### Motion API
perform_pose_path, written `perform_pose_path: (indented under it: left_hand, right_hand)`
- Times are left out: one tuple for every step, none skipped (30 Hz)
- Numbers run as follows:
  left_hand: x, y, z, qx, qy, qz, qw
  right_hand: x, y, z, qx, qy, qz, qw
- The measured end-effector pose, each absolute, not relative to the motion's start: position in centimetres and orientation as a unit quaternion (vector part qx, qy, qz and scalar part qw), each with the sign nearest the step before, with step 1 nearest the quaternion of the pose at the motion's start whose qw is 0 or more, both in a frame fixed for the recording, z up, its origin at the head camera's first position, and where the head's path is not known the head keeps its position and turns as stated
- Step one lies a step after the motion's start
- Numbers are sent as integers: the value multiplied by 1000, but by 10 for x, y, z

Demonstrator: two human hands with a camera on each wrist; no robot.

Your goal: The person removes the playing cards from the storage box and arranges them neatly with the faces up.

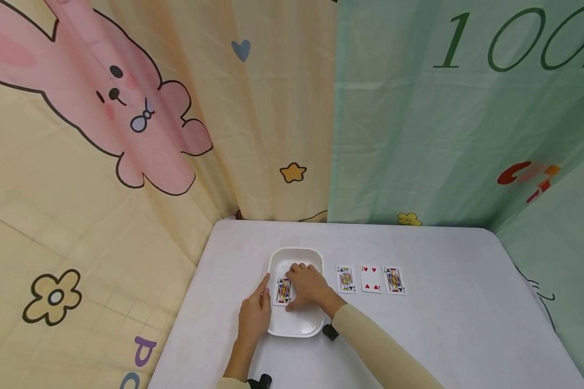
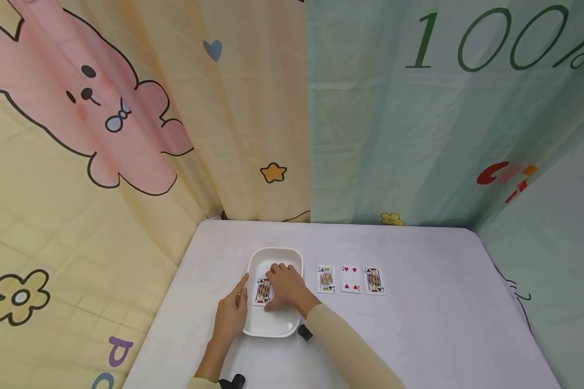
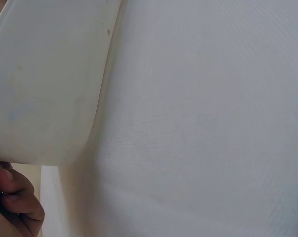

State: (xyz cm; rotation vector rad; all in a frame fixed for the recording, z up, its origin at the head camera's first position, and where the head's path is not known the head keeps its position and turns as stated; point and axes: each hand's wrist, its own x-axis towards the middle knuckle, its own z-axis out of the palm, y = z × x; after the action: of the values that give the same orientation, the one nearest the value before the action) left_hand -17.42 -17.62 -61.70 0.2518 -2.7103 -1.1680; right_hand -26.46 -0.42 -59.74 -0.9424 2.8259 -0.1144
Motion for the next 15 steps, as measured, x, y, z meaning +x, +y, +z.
perform_pose_path:
  left_hand:
    - [-174,-176,-617,85,-911,-392,90]
    - [-174,-176,-617,86,-912,-392,91]
    - [-174,-175,-617,86,-911,-392,91]
    - [-174,-175,-617,86,-911,-392,92]
    - [-174,-175,-617,85,-911,-393,92]
    - [-174,-175,-618,85,-911,-393,93]
    - [-174,-174,-617,84,-911,-393,94]
    - [-173,-174,-617,83,-911,-393,95]
    - [-173,-174,-617,82,-911,-393,95]
    - [-173,-174,-617,81,-912,-390,97]
    - [-173,-174,-617,80,-913,-387,99]
    - [-173,-174,-617,79,-914,-385,102]
    - [-174,-175,-616,79,-915,-382,105]
    - [-174,-175,-616,78,-915,-380,107]
    - [-174,-175,-617,77,-916,-378,108]
  right_hand:
    - [-264,-4,-597,-316,945,-38,80]
    - [-264,-4,-597,-316,945,-37,81]
    - [-264,-4,-597,-316,945,-37,81]
    - [-263,-4,-597,-316,945,-36,81]
    - [-263,-3,-597,-316,945,-35,81]
    - [-263,-3,-597,-316,945,-32,81]
    - [-263,-3,-597,-316,945,-31,80]
    - [-263,-2,-596,-315,945,-30,79]
    - [-262,-2,-596,-315,945,-31,79]
    - [-262,-2,-595,-314,946,-33,80]
    - [-262,-1,-594,-314,945,-35,80]
    - [-262,-1,-593,-314,945,-38,80]
    - [-262,-1,-592,-314,945,-41,80]
    - [-262,-1,-591,-315,945,-45,79]
    - [-262,0,-590,-315,945,-48,78]
